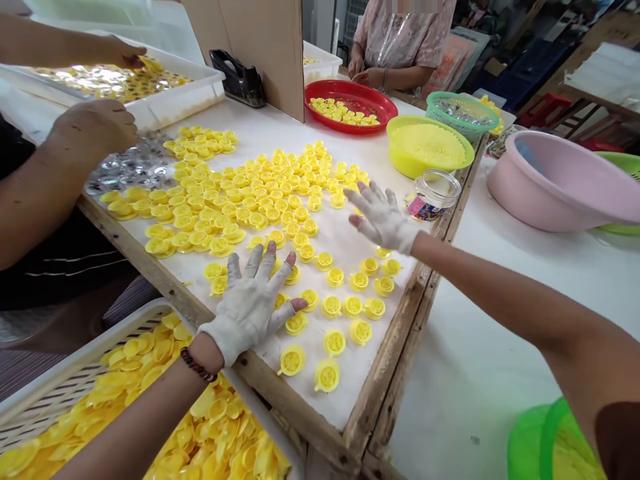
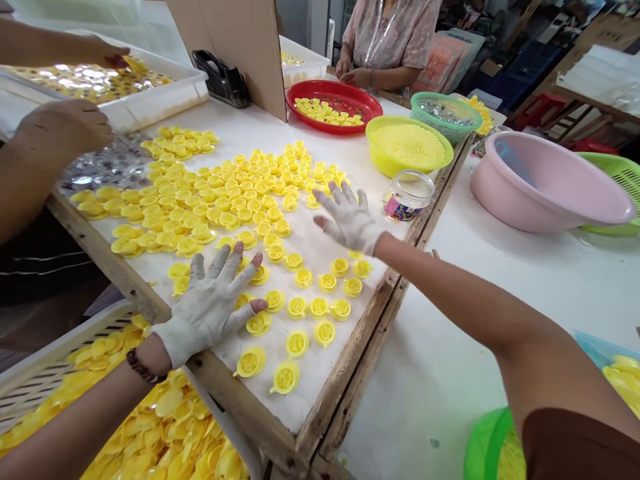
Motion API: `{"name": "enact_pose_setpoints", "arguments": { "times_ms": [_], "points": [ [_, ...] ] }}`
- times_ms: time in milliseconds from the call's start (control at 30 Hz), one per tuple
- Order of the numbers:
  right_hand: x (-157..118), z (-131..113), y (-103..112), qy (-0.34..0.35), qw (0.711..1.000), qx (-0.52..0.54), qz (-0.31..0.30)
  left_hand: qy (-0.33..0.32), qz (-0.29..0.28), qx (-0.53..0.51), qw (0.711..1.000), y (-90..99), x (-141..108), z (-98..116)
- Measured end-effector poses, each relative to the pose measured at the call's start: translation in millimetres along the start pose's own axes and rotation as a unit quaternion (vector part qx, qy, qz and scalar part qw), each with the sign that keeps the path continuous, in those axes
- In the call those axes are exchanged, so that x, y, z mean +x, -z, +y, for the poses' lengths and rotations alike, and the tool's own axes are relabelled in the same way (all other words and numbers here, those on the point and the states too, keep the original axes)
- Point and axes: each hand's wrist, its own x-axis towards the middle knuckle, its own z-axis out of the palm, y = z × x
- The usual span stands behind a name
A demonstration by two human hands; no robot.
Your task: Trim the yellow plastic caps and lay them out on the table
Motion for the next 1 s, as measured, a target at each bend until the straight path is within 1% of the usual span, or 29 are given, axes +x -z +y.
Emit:
{"name": "enact_pose_setpoints", "arguments": {
  "times_ms": [67, 133, 167, 233, 333, 433, 533, 767, 1000],
  "points": [
    [-46.2, -15.9, -3.7, 0.006, 1.0, -0.015, -0.023, -0.006, 0.011, 0.0, 1.0, -1.6, 6.2, 1.6],
    [-76.5, -29.0, -12.2, 0.016, 0.999, -0.015, -0.046, -0.005, 0.025, 0.0, 1.0, -3.1, 12.0, 2.3],
    [-84.5, -33.4, -17.0, 0.016, 0.998, -0.013, -0.056, -0.007, 0.027, -0.001, 1.0, -3.4, 14.6, 2.4],
    [-88.3, -37.2, -25.4, 0.009, 0.997, -0.007, -0.072, -0.021, 0.021, -0.009, 1.0, -3.0, 18.8, 2.6],
    [-77.0, -32.1, -32.3, -0.005, 0.997, -0.005, -0.076, -0.05, 0.011, -0.028, 0.998, -1.5, 23.8, 3.7],
    [-61.1, -21.3, -34.2, -0.005, 0.998, -0.01, -0.064, -0.062, 0.014, -0.033, 0.997, -1.8, 31.1, 7.5],
    [-45.6, -11.5, -34.2, -0.004, 0.998, -0.014, -0.059, -0.057, 0.013, -0.034, 0.998, -2.7, 42.4, 14.0],
    [-5.5, 6.6, -34.1, -0.029, 0.998, -0.012, -0.054, -0.037, 0.01, -0.041, 0.998, 0.0, 69.3, 36.2],
    [26.4, 19.9, -30.5, -0.044, 0.997, -0.004, -0.059, -0.017, 0.011, -0.077, 0.997, -5.9, 95.5, 52.6]
  ]
}}
